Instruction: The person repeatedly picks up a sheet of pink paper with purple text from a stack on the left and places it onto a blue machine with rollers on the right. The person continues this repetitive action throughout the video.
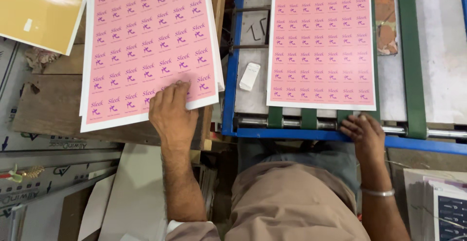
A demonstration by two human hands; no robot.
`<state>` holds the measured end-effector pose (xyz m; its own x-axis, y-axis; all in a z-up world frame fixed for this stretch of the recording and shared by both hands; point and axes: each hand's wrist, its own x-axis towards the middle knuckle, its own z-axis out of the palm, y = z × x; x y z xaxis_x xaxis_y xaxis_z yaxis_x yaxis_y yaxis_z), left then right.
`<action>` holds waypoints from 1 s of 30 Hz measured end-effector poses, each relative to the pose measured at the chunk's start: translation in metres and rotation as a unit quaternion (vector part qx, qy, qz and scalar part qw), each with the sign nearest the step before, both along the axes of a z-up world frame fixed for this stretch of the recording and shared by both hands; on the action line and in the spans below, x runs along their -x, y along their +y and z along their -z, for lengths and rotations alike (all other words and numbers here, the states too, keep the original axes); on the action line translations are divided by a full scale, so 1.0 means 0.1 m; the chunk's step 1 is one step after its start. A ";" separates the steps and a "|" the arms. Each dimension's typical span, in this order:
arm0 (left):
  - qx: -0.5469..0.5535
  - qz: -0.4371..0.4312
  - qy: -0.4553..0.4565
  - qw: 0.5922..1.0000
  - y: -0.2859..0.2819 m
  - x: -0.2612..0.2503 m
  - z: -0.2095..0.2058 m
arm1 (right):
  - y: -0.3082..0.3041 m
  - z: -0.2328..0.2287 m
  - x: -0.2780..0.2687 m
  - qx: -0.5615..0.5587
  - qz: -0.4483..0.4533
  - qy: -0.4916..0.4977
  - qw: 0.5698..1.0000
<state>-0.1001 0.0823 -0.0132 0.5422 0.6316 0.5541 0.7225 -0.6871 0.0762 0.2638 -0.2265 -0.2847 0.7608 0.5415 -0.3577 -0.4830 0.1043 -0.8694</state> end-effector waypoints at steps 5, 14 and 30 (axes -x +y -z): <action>0.032 0.045 0.000 0.998 0.00 0.11 0.00 | -0.20 -0.06 0.22 0.005 -0.012 0.019 1.000; 0.150 0.043 -0.125 0.980 0.28 0.38 -0.25 | 0.38 -0.86 0.50 -0.004 -0.128 -0.013 0.992; 0.138 0.180 0.101 0.969 -0.85 -0.52 -0.32 | 1.18 -1.60 0.62 -0.131 -0.092 0.061 0.985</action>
